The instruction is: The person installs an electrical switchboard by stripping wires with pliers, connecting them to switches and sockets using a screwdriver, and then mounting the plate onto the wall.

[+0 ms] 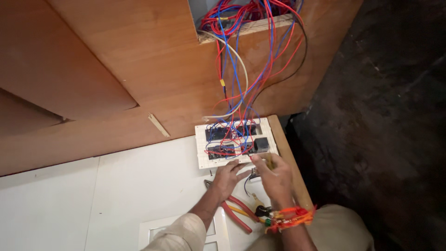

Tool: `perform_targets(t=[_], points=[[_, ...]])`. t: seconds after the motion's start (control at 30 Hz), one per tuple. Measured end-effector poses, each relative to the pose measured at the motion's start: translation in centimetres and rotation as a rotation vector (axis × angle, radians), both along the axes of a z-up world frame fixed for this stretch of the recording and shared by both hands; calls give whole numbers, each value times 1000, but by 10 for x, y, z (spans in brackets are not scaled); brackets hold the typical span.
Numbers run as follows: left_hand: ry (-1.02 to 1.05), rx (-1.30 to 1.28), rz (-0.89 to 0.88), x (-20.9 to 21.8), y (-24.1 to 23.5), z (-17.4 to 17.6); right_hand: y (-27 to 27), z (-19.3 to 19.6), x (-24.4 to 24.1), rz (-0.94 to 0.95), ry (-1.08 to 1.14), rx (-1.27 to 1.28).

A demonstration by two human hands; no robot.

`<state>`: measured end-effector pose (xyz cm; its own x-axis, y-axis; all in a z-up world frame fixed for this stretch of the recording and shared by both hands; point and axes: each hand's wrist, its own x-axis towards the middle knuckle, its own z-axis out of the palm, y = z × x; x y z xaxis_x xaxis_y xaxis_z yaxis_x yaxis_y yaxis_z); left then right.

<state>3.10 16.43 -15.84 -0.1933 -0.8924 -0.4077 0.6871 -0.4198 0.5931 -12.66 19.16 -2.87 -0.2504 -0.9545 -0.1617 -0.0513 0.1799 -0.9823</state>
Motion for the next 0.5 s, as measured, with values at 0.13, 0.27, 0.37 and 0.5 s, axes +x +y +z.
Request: perform_targets(t=[0.13, 0.27, 0.37, 0.5], points=[[119, 104, 4, 6, 0, -26, -20, 52, 26, 81, -14, -248], [212, 52, 25, 17, 14, -51, -50, 105, 42, 32, -44, -513], [319, 2, 29, 19, 20, -51, -54, 121, 48, 63, -63, -426], [176, 155, 29, 15, 34, -59, -47, 103, 71, 6, 323, -249]])
